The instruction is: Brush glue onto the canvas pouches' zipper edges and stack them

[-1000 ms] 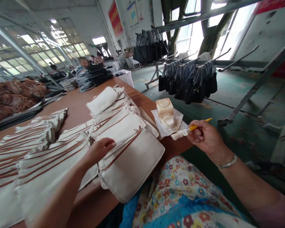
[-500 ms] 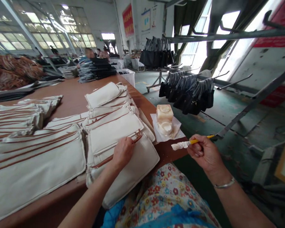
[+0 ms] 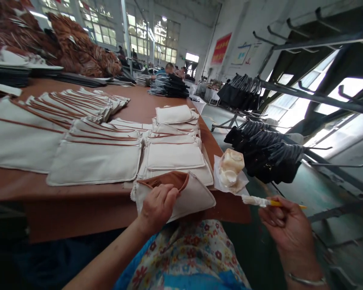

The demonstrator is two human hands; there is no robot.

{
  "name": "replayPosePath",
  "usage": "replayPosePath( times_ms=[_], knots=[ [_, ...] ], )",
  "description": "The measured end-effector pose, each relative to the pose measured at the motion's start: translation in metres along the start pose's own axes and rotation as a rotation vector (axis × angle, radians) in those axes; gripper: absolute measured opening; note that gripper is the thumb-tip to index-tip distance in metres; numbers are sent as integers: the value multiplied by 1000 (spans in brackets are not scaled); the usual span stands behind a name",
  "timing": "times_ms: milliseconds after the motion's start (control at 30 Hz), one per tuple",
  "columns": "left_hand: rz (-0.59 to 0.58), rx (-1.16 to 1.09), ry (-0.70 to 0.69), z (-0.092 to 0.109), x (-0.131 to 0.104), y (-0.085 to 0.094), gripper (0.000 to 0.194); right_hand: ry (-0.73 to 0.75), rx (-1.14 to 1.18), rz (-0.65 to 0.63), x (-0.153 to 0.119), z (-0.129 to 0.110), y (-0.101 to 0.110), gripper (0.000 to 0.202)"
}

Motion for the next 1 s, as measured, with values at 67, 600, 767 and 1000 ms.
replayPosePath(
  times_ms=[67, 600, 767, 1000],
  knots=[
    [-107, 11, 101, -5, 11, -15, 7, -2, -8, -16, -1, 2, -6, 20],
    [-753, 159, 321, -14, 96, -123, 34, 486, -898, 306, 115, 32, 39, 33],
    [-862, 104, 307, -22, 105, -117, 31, 488, -1118, 216, 152, 45, 37, 26],
    [-852, 156, 165, -4, 123, -86, 20, 520, -1204, 232, 142, 39, 53, 30]
  ],
)
Point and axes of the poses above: each hand's wrist, its own x-axis towards the middle knuckle, its own y-axis out of the back of the hand, z = x × y, the point moved 1 cm from there along x, towards the middle knuckle, and after that the axes turned 3 degrees about -z, right-handed, at the moved point
